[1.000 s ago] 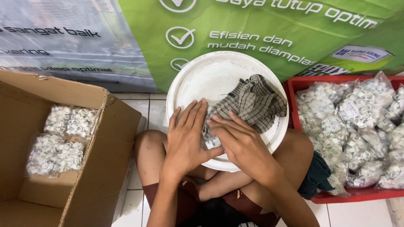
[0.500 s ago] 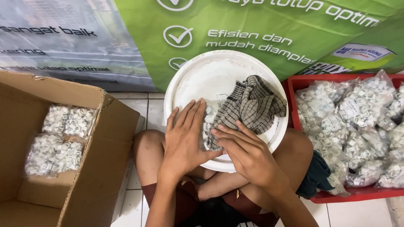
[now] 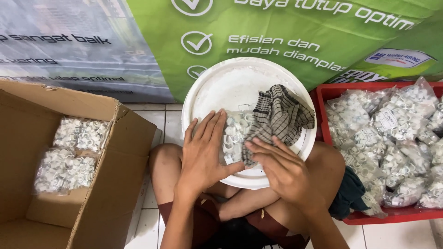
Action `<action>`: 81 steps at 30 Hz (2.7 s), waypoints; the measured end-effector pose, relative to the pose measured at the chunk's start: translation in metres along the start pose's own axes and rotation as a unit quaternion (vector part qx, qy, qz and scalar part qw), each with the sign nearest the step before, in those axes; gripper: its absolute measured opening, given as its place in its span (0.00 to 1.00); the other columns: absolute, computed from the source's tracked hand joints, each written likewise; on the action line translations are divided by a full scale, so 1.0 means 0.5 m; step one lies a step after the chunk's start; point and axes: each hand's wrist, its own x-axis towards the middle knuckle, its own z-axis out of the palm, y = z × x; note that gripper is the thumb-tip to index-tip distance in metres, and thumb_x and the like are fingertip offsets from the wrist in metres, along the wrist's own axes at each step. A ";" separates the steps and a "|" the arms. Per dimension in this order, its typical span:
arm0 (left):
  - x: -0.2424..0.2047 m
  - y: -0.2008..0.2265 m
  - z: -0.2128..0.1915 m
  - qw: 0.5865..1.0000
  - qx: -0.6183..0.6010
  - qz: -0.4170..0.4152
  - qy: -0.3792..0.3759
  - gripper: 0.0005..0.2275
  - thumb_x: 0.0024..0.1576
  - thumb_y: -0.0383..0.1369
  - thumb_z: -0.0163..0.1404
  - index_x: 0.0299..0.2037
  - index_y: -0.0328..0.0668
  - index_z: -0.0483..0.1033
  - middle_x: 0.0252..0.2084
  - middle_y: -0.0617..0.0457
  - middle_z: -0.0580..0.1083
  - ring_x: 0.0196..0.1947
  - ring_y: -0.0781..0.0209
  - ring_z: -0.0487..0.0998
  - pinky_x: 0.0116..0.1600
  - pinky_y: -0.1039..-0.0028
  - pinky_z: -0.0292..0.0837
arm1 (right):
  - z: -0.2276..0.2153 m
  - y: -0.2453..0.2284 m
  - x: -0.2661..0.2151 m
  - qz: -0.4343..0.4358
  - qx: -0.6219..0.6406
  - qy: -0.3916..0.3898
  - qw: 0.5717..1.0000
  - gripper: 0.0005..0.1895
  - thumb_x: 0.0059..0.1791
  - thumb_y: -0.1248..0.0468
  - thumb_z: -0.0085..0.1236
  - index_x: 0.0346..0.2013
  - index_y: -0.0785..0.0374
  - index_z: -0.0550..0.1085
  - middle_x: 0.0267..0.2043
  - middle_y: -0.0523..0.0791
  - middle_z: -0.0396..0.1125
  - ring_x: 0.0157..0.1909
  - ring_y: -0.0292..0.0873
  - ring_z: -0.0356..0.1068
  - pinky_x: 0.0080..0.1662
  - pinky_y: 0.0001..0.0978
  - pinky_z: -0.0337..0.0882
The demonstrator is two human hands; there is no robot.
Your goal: The person sits on the floor and wipes a small plastic bag containing white plastic parts with a cloth. They repeatedly rub the bag on a white bucket lid, then place the cleaned bag into a cardboard box.
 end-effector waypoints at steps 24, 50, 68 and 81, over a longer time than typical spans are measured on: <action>0.007 0.008 -0.011 1.000 -0.003 -0.003 -0.017 0.62 0.46 0.77 0.54 0.82 0.36 0.52 0.82 0.36 0.61 0.82 0.39 0.57 0.81 0.41 0.45 | -0.027 0.059 0.073 0.085 -0.097 0.135 0.982 0.10 0.62 0.74 0.55 0.58 0.72 0.75 0.60 0.58 0.65 0.63 0.62 0.68 0.62 0.54 0.72; 0.027 0.076 -0.176 0.978 -0.206 0.035 0.022 0.60 0.41 0.23 0.74 0.84 0.33 0.44 0.83 0.26 0.47 0.76 0.15 0.63 0.70 0.35 0.71 | 0.001 -0.143 0.150 0.242 0.267 0.224 0.905 0.39 0.64 0.60 0.48 0.86 0.65 0.44 0.78 0.62 0.50 0.83 0.61 0.45 0.80 0.63 0.48; -0.217 -0.215 -0.468 0.931 -0.058 -0.028 0.359 0.19 0.80 0.39 0.33 0.76 0.38 0.60 0.74 0.38 0.61 0.78 0.41 0.66 0.85 0.52 0.64 | 0.338 -0.430 0.474 0.032 0.483 0.190 0.854 0.31 0.75 0.51 0.45 0.91 0.43 0.47 0.96 0.48 0.46 0.83 0.51 0.72 0.76 0.44 0.88; -0.337 -0.621 -0.416 0.945 -0.074 -0.096 0.304 0.20 0.76 0.25 0.37 0.79 0.39 0.60 0.77 0.38 0.65 0.78 0.37 0.68 0.78 0.55 0.63 | 0.714 -0.493 0.613 0.293 0.572 0.005 0.766 0.30 0.61 0.58 0.50 0.77 0.60 0.57 0.74 0.56 0.66 0.69 0.50 0.72 0.63 0.42 0.79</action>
